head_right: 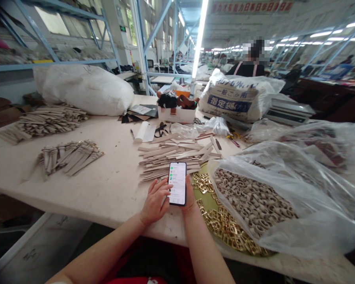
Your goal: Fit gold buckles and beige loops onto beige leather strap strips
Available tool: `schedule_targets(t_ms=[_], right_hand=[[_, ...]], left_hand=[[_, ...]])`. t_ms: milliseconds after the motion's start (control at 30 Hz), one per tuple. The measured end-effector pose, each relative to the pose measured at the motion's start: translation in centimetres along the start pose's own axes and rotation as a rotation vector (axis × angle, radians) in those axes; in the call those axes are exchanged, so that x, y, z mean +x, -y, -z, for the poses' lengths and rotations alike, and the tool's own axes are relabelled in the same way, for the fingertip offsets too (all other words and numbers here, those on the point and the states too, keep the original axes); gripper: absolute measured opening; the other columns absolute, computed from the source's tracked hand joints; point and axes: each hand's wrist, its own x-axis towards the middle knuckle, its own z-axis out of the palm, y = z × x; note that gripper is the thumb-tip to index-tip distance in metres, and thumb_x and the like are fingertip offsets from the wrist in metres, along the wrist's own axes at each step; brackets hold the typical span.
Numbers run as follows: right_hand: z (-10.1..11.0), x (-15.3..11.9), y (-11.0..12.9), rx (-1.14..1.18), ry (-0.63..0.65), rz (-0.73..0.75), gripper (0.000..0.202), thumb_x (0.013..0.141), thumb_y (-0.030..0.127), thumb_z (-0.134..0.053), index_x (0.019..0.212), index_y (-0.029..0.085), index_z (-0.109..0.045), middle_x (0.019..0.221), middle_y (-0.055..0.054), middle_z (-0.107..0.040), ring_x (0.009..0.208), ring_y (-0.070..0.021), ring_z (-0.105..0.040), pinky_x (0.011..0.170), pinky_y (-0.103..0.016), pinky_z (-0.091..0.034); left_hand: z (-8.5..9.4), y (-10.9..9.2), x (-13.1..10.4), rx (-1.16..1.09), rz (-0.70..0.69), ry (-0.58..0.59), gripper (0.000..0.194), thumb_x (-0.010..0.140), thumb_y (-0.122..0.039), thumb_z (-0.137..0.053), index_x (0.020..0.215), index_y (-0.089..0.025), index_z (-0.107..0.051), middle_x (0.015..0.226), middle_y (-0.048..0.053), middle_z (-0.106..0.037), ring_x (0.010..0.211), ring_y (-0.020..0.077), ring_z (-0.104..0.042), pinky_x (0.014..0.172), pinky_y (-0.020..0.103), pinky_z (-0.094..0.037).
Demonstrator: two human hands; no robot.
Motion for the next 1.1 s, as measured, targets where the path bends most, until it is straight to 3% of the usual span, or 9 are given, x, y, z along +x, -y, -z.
schedule_targets(t_ms=[300, 600, 1100], right_hand=[[-0.08, 0.08, 0.03, 0.008, 0.003, 0.045, 0.065, 0.076, 0.067, -0.035, 0.109, 0.015, -0.057, 0.097, -0.009, -0.067, 0.089, -0.0211, -0.061, 0.082, -0.038, -0.046], [-0.12, -0.09, 0.37, -0.009, -0.021, 0.075, 0.063, 0.076, 0.066, -0.034, 0.107, 0.017, -0.057, 0.096, -0.008, -0.068, 0.077, -0.02, -0.063, 0.077, -0.039, -0.049], [0.41, 0.01, 0.22, 0.011, -0.018, 0.075, 0.063, 0.075, 0.069, -0.032, 0.107, 0.021, -0.057, 0.093, -0.007, -0.068, 0.086, -0.0229, -0.063, 0.076, -0.043, -0.049]], left_hand=[[0.07, 0.03, -0.02, -0.011, 0.008, -0.025, 0.017, 0.076, -0.012, -0.044, 0.09, -0.022, -0.048, 0.113, 0.003, -0.06, 0.122, 0.0187, -0.039, 0.107, 0.047, -0.018], [0.51, -0.23, -0.07, -0.061, -0.051, -0.025, 0.013, 0.074, -0.014, -0.044, 0.081, -0.023, -0.051, 0.089, -0.001, -0.067, 0.109, 0.0169, -0.052, 0.109, 0.044, -0.018], [0.61, -0.35, 0.03, -0.077, -0.053, -0.011, 0.011, 0.074, -0.016, -0.044, 0.08, -0.024, -0.05, 0.086, -0.002, -0.067, 0.107, 0.0166, -0.053, 0.108, 0.043, -0.018]])
